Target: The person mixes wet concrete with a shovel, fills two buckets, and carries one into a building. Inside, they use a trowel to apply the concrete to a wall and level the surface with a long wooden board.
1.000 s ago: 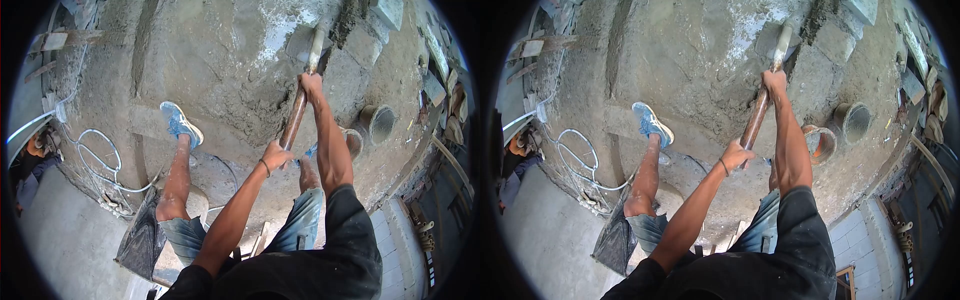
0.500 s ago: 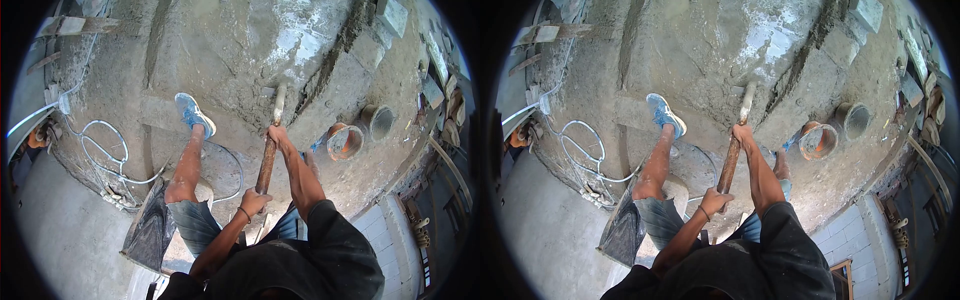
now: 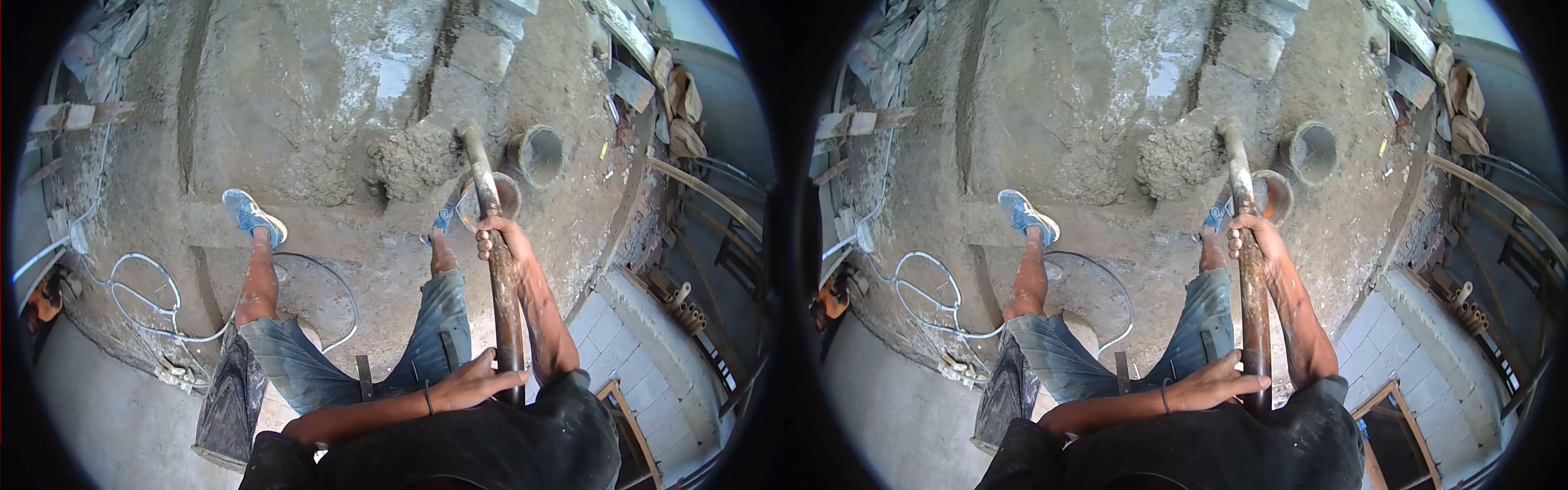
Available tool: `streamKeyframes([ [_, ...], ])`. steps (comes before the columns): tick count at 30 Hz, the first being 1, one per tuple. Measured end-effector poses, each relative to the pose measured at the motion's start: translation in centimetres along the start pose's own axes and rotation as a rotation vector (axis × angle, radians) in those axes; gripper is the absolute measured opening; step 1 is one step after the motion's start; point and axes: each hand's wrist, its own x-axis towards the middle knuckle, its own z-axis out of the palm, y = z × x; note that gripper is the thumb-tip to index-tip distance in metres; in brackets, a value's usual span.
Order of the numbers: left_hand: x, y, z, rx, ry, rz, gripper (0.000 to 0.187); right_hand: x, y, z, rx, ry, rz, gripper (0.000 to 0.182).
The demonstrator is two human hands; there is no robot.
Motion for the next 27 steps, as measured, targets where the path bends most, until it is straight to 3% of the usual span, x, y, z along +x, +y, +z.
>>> streamKeyframes([
  [4,-1.2,-2.6,2.9,0.199,-0.212,-0.086,0.082,-9.7,1.0,-2.2,0.022,0.251,-0.317,0.010],
  [7,-3.2,-5.1,0.2,0.522,0.038,-0.128,0.085,-10.9,4.1,-2.0,0.029,0.461,-0.519,0.015],
  [9,-3.8,-4.0,-3.7,0.759,0.307,-0.319,0.075,-7.5,6.8,-2.2,0.062,0.592,-0.642,0.017],
  [11,-0.7,-6.9,-10.5,1.076,0.723,-0.122,0.039,-0.5,9.7,-4.0,0.126,0.621,-0.734,0.026],
  [12,2.1,-10.0,-16.2,1.206,0.784,-0.013,0.031,4.1,11.4,-5.2,0.163,0.681,-0.777,0.029],
  [15,7.6,-12.0,-27.0,1.415,0.704,0.012,0.022,10.4,12.0,-5.0,0.177,0.721,-0.766,0.036],
  [17,11.1,-9.3,-30.5,1.424,0.685,0.088,0.024,9.2,12.6,-4.3,0.386,0.754,-0.808,0.037],
  [19,9.9,-11.5,-27.9,1.382,0.588,0.060,0.025,8.6,13.0,-6.5,0.495,0.842,-0.904,0.020],
  [21,12.1,-7.8,-26.9,1.300,0.621,0.378,0.031,5.0,10.0,-5.5,0.570,0.721,-0.916,0.016],
  [24,10.4,-6.3,-22.6,1.077,0.561,0.497,0.036,2.3,5.6,-4.1,0.411,0.634,-0.958,0.010],
  [27,7.7,-5.9,-21.2,0.906,0.527,0.458,0.042,3.5,1.7,-0.9,0.231,0.383,-0.909,0.015],
])
